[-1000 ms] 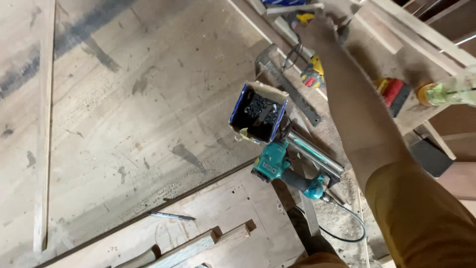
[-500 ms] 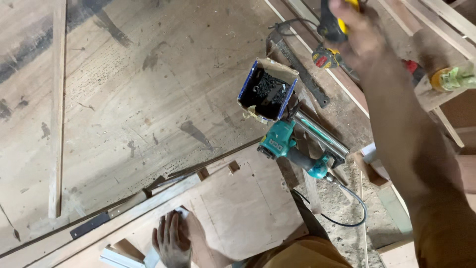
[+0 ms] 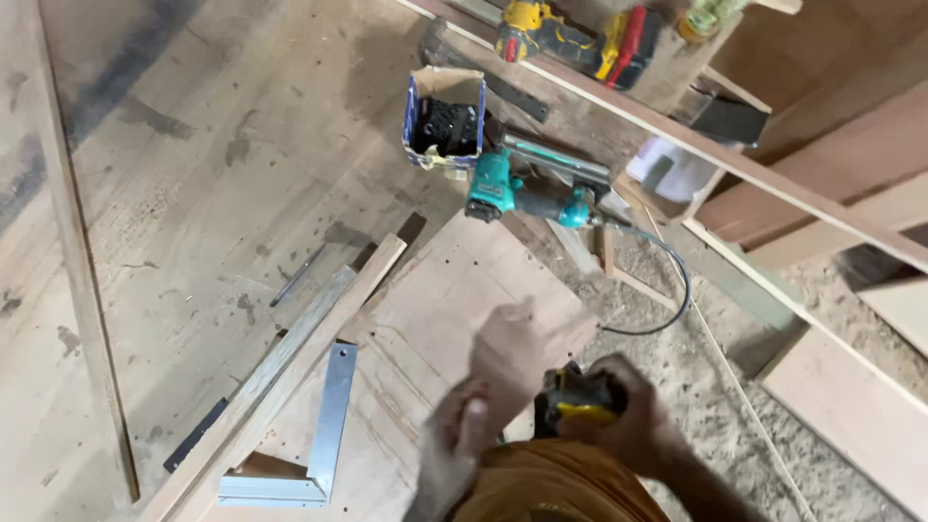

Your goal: The person uses a tape measure, a pencil, and a square to measure and mark wood pieces on a workbench.

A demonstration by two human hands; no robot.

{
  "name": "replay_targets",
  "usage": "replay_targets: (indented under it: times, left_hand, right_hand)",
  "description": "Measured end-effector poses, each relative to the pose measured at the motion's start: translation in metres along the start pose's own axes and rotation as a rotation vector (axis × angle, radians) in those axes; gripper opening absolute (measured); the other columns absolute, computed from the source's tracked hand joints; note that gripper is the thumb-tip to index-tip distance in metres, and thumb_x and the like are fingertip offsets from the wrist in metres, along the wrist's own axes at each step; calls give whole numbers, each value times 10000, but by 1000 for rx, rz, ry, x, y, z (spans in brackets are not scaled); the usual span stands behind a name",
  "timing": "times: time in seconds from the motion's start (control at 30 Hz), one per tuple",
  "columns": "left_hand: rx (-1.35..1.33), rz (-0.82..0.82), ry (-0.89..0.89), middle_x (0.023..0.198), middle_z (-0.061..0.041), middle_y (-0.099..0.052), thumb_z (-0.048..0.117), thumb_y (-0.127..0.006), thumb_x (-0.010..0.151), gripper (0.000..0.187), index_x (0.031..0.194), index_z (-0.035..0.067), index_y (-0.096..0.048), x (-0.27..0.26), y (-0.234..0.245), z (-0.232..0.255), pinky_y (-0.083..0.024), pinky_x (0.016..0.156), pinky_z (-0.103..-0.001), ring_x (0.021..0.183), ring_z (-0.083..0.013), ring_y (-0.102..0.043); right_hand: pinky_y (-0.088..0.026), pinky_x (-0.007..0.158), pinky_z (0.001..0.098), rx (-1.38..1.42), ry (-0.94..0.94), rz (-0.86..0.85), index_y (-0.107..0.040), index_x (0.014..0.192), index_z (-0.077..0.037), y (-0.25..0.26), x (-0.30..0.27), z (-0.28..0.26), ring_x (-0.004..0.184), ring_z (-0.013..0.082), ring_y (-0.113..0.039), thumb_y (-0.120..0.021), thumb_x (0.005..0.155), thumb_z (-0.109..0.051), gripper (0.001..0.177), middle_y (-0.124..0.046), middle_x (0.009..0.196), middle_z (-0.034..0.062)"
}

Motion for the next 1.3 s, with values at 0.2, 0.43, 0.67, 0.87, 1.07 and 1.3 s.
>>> replay_targets:
  times: [0.2, 0.43, 0.67, 0.87, 1.07, 1.3]
  left_hand:
    - [102, -317, 466, 858, 12, -806, 279, -829, 808, 286, 1031, 110, -765, -47, -35, -42, -583, 720, -261, 799, -68, -727]
    - [274, -436, 453, 733, 39, -657, 293, -904, 687, 312, 843, 165, -666, -68, -18, -47, -478, 630, -300, 678, -92, -584]
    - [346, -513, 373, 804, 7, -758, 239, -876, 780, 190, 856, 165, -719, -23, 25, -6, -578, 751, -316, 759, -126, -703]
    - [96, -353, 25, 1011, -148, -723, 51, -788, 887, 300, 1155, -7, -663, 89, 86, 44, -680, 735, -317, 842, -219, -748]
    - [-146, -381, -138, 995, -94, -537, 107, -742, 985, 413, 1342, -1, -566, 208, 99, -15, -657, 757, -248, 823, -129, -648]
    - [282, -507, -389, 914, -180, -596, 51, -734, 1003, 435, 1423, 58, -621, 261, 73, -5, -615, 628, -309, 704, -201, -640]
  right_hand:
    - [-569, 685, 304, -154, -35, 28, -637, 952, -213, -78, -80, 45, 782, 121, -718, -933, 589, -316, 480, -731, 875, -48]
    - [-556, 1037, 293, 76, -119, -384, -627, 1336, -158, -105, -93, 61, 1194, 144, -715, -818, 707, -301, 673, -729, 1299, 47]
    - [-497, 906, 357, -271, -240, -361, -710, 1136, -263, -87, -107, 52, 1044, 172, -643, -654, 847, -444, 346, -717, 1125, 10]
    - [-516, 739, 373, -149, -482, -293, -694, 1190, -204, -44, -132, 134, 817, 226, -664, -638, 940, -335, 288, -723, 942, 107]
    - [-548, 963, 510, -276, -554, -107, -746, 1201, -232, -6, -134, 158, 1122, 403, -716, -613, 932, -407, 347, -780, 1133, 193]
    - [-530, 1013, 562, -283, -494, -1, -750, 1258, -173, 16, -113, 128, 1168, 440, -680, -568, 988, -355, 373, -763, 1177, 199]
Point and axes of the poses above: each hand's wrist, its own x-axis towards the middle knuckle, its own y-axis out of the back of the hand, z = x × y, the point moved 4 cm from there along x, towards the middle knuckle
